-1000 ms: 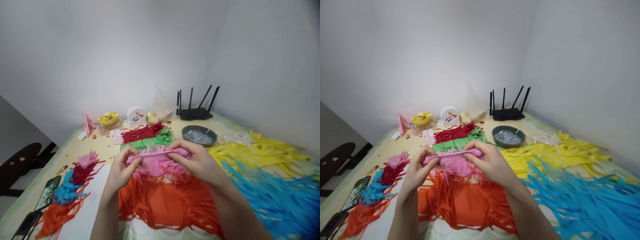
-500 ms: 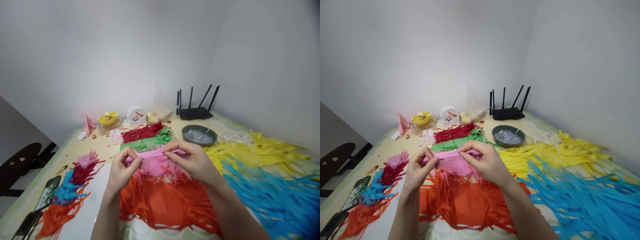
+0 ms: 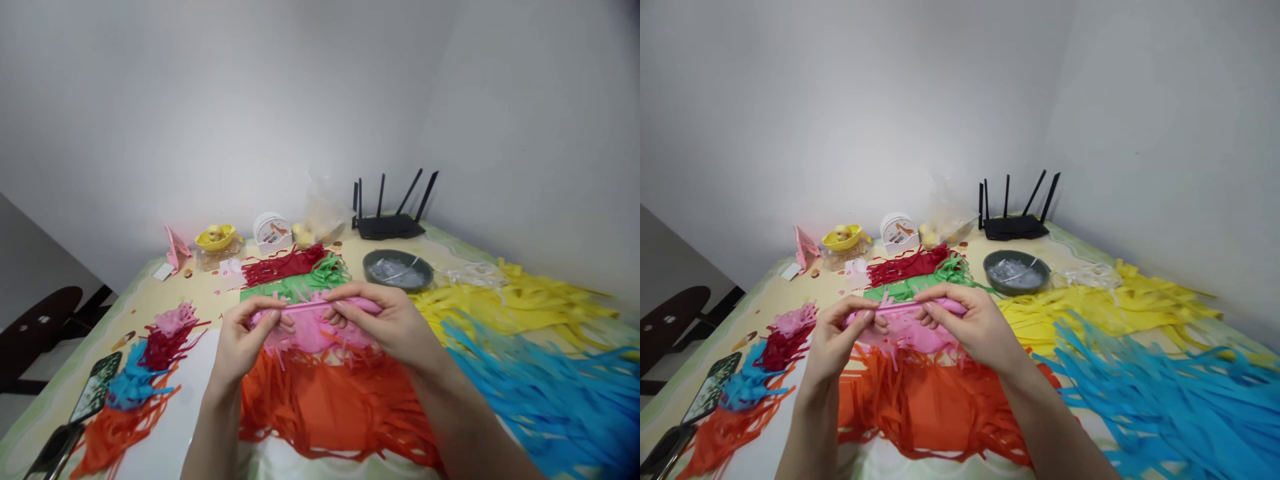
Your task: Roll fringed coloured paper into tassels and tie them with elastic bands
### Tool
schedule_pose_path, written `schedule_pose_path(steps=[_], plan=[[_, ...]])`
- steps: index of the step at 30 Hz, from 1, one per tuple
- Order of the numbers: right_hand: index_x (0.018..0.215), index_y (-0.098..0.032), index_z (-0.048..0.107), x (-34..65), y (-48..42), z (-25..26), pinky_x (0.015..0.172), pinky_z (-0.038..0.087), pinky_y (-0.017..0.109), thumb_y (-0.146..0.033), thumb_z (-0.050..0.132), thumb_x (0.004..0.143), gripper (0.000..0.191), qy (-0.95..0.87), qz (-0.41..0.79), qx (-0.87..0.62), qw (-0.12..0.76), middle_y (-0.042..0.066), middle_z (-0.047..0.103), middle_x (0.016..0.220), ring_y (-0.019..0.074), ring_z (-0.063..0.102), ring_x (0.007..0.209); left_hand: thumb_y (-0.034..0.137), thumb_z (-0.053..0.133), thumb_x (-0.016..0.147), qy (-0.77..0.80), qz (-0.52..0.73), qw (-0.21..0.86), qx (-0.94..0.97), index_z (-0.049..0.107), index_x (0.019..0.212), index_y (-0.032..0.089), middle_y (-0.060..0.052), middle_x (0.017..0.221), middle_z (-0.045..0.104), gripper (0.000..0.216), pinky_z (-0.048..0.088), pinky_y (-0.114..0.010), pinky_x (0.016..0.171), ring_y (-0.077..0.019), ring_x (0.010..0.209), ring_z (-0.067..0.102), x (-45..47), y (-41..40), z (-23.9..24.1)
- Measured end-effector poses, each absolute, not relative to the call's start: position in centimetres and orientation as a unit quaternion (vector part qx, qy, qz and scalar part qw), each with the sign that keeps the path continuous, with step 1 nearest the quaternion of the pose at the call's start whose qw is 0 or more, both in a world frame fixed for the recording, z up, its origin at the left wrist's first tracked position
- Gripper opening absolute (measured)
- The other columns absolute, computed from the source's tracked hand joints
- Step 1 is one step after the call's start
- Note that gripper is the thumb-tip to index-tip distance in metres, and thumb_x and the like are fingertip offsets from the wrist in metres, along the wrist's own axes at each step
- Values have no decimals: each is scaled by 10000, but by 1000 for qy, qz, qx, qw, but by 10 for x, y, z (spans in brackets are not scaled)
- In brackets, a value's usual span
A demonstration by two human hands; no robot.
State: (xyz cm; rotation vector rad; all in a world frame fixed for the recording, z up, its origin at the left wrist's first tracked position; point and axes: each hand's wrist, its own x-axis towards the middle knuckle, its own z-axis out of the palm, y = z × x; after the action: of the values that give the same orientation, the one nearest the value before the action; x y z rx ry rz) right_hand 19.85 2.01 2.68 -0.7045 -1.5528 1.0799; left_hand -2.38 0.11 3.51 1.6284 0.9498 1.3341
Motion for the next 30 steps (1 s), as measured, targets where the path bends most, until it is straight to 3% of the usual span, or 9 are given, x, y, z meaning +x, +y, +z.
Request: schedule_pose_path(steps=[5,10,13,17,21,24,27,30], plan=[[806,-196,760,194,28,21,571,565,215,-171,665,781,102,-622,496,-215,566,44,742,705,138,691,616,180,645,825,313,561,488,591,756,845,181,-34,732,725,113,543,-249,631,-136,602,678,-23,6,29],[728,-192,746,192,35,14,513,534,205,-121,609,749,155,-604,493,-216,588,27,724,646,130,668,555,146,606,828,300,564,447,626,745,769,193,-11,662,695,158,521,-270,670,-135,599,649,-25,10,29],[715,-179,732,193,36,16,521,509,199,-58,553,712,216,-680,375,-263,573,20,722,651,124,661,557,141,577,832,357,466,392,708,723,768,177,-39,740,716,163,509,-282,728,-173,741,671,-31,11,34],[745,-177,719,192,33,19,611,497,199,-17,519,716,258,-805,197,-235,508,10,724,690,114,664,628,194,590,847,410,359,318,775,707,901,183,-74,1025,731,130,445,-348,951,-226,1040,641,-31,11,39],[774,-177,699,194,28,19,653,489,195,-16,501,745,256,-844,156,-190,476,12,725,720,111,668,666,266,585,878,410,300,251,824,714,859,204,-31,828,751,145,407,-379,1009,-172,775,676,-23,13,32],[945,-188,704,205,29,23,733,498,214,-89,578,770,237,-855,223,-216,416,33,743,870,138,687,788,239,573,888,409,315,126,847,699,807,211,-20,771,742,153,391,-415,1034,-163,746,663,-21,18,24],[1232,-193,600,212,39,23,821,507,282,-336,626,831,427,-809,372,-272,365,74,722,1067,200,671,967,155,561,889,373,348,-88,856,682,920,227,-5,849,755,145,278,-497,1111,-170,861,668,-20,24,17],[1014,-149,696,204,53,15,819,504,323,-504,507,895,419,-744,496,-272,356,92,743,938,219,676,898,106,568,876,318,376,-217,843,664,1007,239,5,929,761,210,252,-510,1122,-184,995,654,-16,29,14]])
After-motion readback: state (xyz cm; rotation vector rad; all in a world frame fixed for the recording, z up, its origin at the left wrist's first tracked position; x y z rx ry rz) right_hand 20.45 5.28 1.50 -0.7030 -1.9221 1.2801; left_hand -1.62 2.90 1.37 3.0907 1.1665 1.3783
